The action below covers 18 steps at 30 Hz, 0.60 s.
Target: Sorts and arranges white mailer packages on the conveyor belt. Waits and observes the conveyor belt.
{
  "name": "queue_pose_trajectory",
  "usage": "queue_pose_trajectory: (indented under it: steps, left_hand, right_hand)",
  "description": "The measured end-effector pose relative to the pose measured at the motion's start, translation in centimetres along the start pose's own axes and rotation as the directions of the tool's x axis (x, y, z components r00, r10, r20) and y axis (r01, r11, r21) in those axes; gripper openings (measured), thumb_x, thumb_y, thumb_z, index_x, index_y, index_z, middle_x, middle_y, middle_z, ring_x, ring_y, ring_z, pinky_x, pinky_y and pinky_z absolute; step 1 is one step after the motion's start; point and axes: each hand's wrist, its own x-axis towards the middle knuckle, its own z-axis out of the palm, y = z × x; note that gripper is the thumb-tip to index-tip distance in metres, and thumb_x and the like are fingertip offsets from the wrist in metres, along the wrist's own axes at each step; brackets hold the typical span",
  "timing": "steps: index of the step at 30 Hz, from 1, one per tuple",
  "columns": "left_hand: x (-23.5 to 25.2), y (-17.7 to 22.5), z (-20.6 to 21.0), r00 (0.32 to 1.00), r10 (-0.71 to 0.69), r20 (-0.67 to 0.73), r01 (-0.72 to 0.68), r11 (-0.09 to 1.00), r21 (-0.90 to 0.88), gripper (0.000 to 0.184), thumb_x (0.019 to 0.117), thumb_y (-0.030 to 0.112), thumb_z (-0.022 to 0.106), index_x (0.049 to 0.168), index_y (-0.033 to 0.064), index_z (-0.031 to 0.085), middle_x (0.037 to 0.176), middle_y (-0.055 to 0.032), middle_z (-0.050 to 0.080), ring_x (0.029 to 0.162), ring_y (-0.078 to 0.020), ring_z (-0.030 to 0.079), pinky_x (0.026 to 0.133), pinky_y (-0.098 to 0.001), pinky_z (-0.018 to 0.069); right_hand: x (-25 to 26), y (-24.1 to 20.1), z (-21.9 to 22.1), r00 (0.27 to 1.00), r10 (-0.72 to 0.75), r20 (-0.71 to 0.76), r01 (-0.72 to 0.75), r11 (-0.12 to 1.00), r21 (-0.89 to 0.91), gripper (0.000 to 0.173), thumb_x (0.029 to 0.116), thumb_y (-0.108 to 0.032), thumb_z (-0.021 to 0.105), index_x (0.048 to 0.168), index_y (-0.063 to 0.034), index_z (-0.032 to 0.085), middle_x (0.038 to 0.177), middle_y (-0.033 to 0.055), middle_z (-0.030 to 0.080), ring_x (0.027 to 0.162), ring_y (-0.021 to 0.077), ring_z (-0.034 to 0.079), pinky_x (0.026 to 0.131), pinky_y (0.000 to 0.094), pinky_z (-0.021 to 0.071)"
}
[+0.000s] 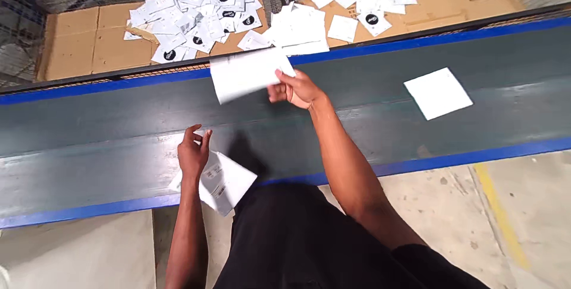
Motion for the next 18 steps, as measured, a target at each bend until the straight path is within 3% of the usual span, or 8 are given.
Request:
queue_pose_trajectory:
  steps: [2, 4, 6, 8, 10, 12, 14, 18]
  left_hand:
    - [1.1, -0.5, -0.7, 0.991, -0.117, -0.067, 0.108, 0.986, -0.129, 0.041, 0.0988, 0.04, 0.066, 0.116, 0.0031, 0.069, 0.078, -0.005, 0.068, 0.062, -0.0123, 0.062, 0.062, -0.0337, 0.0556]
    - [2.2, -1.0, -0.4, 0.968, -0.224, -0.113, 0.188, 0.945, -0.266, 0.034, 0.098, 0.035, 0.068, 0.106, 0.0025, 0.071, 0.077, -0.0041, 0.069, 0.065, -0.0106, 0.063, 0.064, -0.0312, 0.0557]
    - [3.1, -1.3, 0.7, 0.937, -0.321, -0.137, 0.24, 0.879, -0.412, 0.029, 0.0976, 0.032, 0.07, 0.099, 0.0025, 0.069, 0.07, -0.0019, 0.065, 0.058, -0.0087, 0.058, 0.058, -0.0281, 0.0504]
    - [3.4, -1.3, 1.2, 0.924, -0.368, -0.104, 0.269, 0.818, -0.509, 0.03, 0.0991, 0.034, 0.068, 0.096, 0.0033, 0.068, 0.074, -0.0019, 0.065, 0.063, -0.0088, 0.059, 0.062, -0.0273, 0.0509]
    - [3.1, -1.3, 0.6, 0.929, -0.366, 0.053, 0.332, 0.763, -0.555, 0.037, 0.1022, 0.041, 0.062, 0.099, 0.0044, 0.07, 0.086, -0.0029, 0.069, 0.077, -0.0096, 0.063, 0.073, -0.0291, 0.0521]
    - [2.2, -1.4, -0.3, 0.911, -0.277, 0.305, 0.407, 0.717, -0.566, 0.039, 0.1035, 0.041, 0.059, 0.113, 0.0036, 0.068, 0.099, -0.0056, 0.071, 0.089, -0.0136, 0.067, 0.082, -0.0345, 0.0569]
    - [1.4, -1.4, -0.6, 0.872, -0.133, 0.471, 0.423, 0.687, -0.591, 0.032, 0.1045, 0.027, 0.06, 0.12, -0.0005, 0.064, 0.104, -0.0094, 0.074, 0.095, -0.019, 0.072, 0.089, -0.0399, 0.0612]
    - [0.0, -0.6, 0.4, 0.891, -0.078, 0.448, 0.393, 0.626, -0.673, 0.024, 0.1046, 0.017, 0.059, 0.117, -0.0024, 0.066, 0.1, -0.0105, 0.076, 0.09, -0.0205, 0.075, 0.085, -0.0396, 0.0632]
  right_hand:
    - [2.2, 0.6, 2.5, 0.998, -0.025, 0.066, 0.031, 0.995, -0.092, 0.05, 0.1087, -0.037, 0.049, 0.153, -0.0146, 0.04, 0.136, 0.0123, 0.065, 0.114, 0.0297, 0.07, 0.091, 0.0497, 0.0613]
    - [2.8, 3.4, 5.4, 0.977, 0.098, 0.188, -0.008, 0.903, -0.43, 0.073, 0.0982, -0.047, 0.066, 0.157, -0.0147, 0.037, 0.142, 0.0108, 0.061, 0.121, 0.0259, 0.066, 0.095, 0.0469, 0.0594]
    - [1.7, 7.3, 7.8, 0.928, 0.206, 0.311, 0.043, 0.768, -0.639, 0.081, 0.0881, -0.053, 0.076, 0.15, -0.0104, 0.047, 0.133, 0.011, 0.066, 0.111, 0.0197, 0.07, 0.093, 0.0408, 0.0602]
    - [0.9, 10.7, 8.5, 0.899, 0.176, 0.401, 0.112, 0.792, -0.6, 0.043, 0.093, -0.039, 0.076, 0.118, -0.005, 0.068, 0.098, 0.0059, 0.075, 0.085, 0.0118, 0.072, 0.08, 0.0337, 0.0613]
    - [0.4, 11.8, 7.8, 0.892, 0.173, 0.418, 0.073, 0.856, -0.512, 0.025, 0.099, -0.028, 0.069, 0.104, -0.0033, 0.071, 0.088, 0.0033, 0.074, 0.078, 0.0094, 0.071, 0.076, 0.0308, 0.0608]
    - [-0.1, 11.6, 6.7, 0.893, 0.184, 0.41, 0.018, 0.897, -0.442, 0.023, 0.0999, -0.024, 0.068, 0.105, -0.0021, 0.071, 0.09, 0.0039, 0.074, 0.08, 0.0103, 0.072, 0.078, 0.031, 0.0614]
    - [-0.5, 11.0, 5.7, 0.901, 0.171, 0.398, -0.012, 0.928, -0.373, 0.022, 0.0999, -0.021, 0.069, 0.107, -0.0007, 0.07, 0.093, 0.0053, 0.075, 0.082, 0.0121, 0.073, 0.08, 0.0322, 0.0621]
    - [-1.4, 10.5, 4.3, 0.94, 0.14, 0.312, -0.05, 0.959, -0.279, 0.028, 0.1016, -0.022, 0.066, 0.118, -0.0006, 0.067, 0.101, 0.008, 0.074, 0.089, 0.0152, 0.073, 0.083, 0.0342, 0.062]
